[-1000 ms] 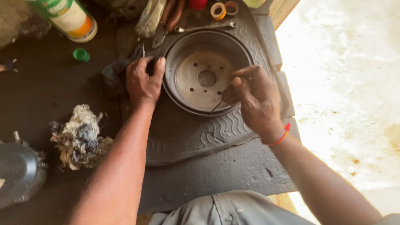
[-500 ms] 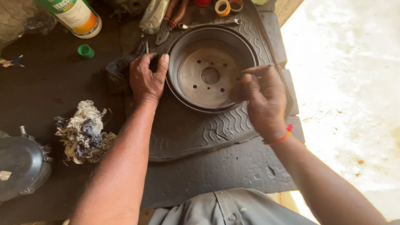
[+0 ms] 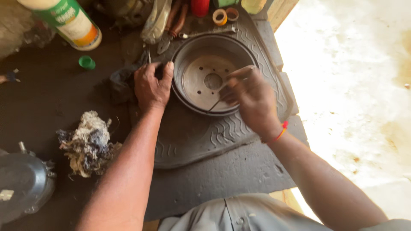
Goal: The person cleans the interior of a brake drum using a cloth and a thin metal tool to remove debris from the inner rim.
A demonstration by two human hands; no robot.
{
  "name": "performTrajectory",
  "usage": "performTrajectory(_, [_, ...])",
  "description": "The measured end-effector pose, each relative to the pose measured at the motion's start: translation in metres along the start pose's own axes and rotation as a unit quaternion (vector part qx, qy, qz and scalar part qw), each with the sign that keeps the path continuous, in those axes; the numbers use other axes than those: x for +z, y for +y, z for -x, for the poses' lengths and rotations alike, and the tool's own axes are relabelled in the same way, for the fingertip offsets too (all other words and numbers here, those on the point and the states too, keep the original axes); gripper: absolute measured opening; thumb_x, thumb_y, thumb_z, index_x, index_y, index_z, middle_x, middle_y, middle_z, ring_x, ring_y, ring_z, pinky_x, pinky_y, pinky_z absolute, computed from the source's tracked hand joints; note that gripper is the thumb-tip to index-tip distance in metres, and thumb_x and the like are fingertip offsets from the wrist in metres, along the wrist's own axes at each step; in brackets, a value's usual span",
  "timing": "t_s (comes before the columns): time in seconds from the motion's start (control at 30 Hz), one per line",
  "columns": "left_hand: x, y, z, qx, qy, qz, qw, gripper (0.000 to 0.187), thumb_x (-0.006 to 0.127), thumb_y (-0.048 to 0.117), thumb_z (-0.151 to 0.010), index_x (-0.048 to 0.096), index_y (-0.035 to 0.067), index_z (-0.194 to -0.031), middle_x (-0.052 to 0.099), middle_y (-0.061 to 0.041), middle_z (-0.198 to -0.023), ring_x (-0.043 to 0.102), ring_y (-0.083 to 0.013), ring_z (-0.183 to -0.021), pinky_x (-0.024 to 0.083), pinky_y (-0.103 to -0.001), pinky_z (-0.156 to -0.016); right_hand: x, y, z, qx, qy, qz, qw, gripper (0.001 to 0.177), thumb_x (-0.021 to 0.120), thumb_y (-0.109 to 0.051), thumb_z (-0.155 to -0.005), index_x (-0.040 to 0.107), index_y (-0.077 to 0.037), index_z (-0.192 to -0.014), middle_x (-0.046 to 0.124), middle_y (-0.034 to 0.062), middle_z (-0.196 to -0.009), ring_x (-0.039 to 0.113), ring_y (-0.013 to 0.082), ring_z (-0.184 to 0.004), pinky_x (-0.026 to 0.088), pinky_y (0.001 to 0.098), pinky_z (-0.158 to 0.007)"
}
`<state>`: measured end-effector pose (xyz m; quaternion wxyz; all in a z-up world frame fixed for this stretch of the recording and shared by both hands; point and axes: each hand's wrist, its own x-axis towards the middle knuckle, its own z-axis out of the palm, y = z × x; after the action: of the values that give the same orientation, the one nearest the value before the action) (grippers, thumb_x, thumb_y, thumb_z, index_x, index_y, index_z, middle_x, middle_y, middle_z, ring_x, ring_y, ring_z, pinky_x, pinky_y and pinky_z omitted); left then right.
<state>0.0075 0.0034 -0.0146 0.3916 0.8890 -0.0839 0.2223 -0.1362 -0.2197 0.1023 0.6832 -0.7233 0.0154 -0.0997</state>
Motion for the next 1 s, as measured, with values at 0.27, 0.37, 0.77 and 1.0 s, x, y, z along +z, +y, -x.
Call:
performTrajectory(0.27, [0.001, 0.002, 0.004, -0.001, 0.011, -0.012, 1.0, 0.052, 0.066, 0.053, -0.099, 0.075, 0.002, -0.105, 0.072, -0.018, -0.113, 0.06, -0.0394, -0.113, 0.047, -0.049, -0.1, 0.014, 0.001, 0.009, -0.018, 0.084, 0.059, 0.995, 0.017, 0.059, -0.018, -0.108, 0.06, -0.002, -0.113, 0.073, 0.0103, -0.085, 0.07, 0.0143, -0.072, 0.058, 0.027, -0.066])
performTrajectory(0.37, [0.0, 0.002, 0.0, 0.011, 0.013, -0.006, 1.0, 0.055, 0.064, 0.056, -0.1, 0.075, 0.002, -0.105, 0.072, -0.018, -0.112, 0.059, -0.0391, -0.115, 0.047, -0.049, -0.101, 0.011, -0.001, 0.01, -0.011, 0.063, 0.005, 0.998, 0.021, 0.06, -0.019, -0.107, 0.062, 0.0, -0.116, 0.074, 0.0106, -0.089, 0.072, 0.0148, -0.076, 0.058, 0.0268, -0.069])
performTrajectory(0.77, [-0.004, 0.006, -0.001, -0.004, -0.001, 0.009, 1.0, 0.057, 0.062, 0.058, -0.099, 0.075, 0.003, -0.107, 0.072, -0.018, -0.112, 0.059, -0.0386, -0.115, 0.046, -0.049, -0.102, -0.001, -0.007, 0.01, 0.085, -0.013, 0.181, 0.98, 0.032, 0.059, -0.031, -0.104, 0.07, -0.001, -0.102, 0.079, 0.006, -0.084, 0.069, 0.0132, -0.068, 0.053, 0.0287, -0.062])
performTrajectory(1.0, [-0.001, 0.004, 0.002, -0.013, 0.002, 0.007, 1.0, 0.057, 0.064, 0.058, -0.098, 0.075, 0.003, -0.106, 0.072, -0.018, -0.112, 0.059, -0.0389, -0.116, 0.046, -0.049, -0.101, -0.029, -0.022, 0.0, 0.07, -0.022, 0.241, 0.968, 0.031, 0.059, -0.029, -0.104, 0.072, -0.001, -0.099, 0.077, 0.006, -0.078, 0.071, 0.0142, -0.067, 0.056, 0.028, -0.063])
